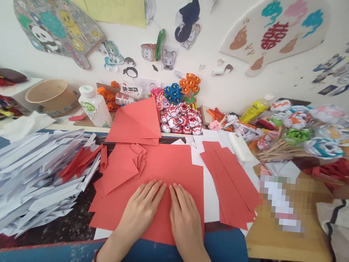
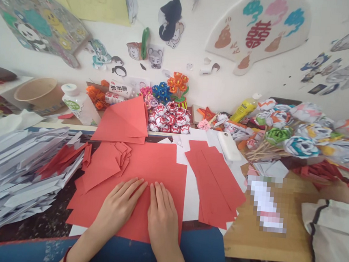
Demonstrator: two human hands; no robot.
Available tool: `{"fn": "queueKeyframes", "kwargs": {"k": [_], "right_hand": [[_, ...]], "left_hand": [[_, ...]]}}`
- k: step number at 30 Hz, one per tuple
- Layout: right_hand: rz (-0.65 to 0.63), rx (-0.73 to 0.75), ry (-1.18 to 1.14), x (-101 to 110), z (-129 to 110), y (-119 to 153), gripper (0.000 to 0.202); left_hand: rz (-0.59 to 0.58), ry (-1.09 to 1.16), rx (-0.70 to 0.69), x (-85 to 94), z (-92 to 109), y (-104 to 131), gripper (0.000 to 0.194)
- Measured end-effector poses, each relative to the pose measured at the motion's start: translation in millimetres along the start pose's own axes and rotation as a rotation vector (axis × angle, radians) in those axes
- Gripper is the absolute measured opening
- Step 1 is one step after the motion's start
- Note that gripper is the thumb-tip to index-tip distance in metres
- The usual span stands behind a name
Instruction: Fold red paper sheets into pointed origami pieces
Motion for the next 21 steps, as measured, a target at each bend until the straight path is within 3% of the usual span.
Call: {"fn": "queueKeyframes", "kwargs": {"k": [15,21], "right_hand": [[-0.023,0.045,0.071,-2.5,-1.3,0.9,0.047],[-0.02,0.045,0.11,-8.3,-4.0,1.2,0.045]], "left_hand": [[-0.1,-0.128,-0.111,10.1,0.5,-4.7,0.041],[-0.075,-0.162,-0.091,9.0,0.6,-10.4,0.034]]}}
Point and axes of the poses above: each hand's wrist, its own y-axis away from the middle knuckle, its own x-axis out of the back of the hand, z = x × y, the point moved 2 cm from there along -y, towards the middle knuckle
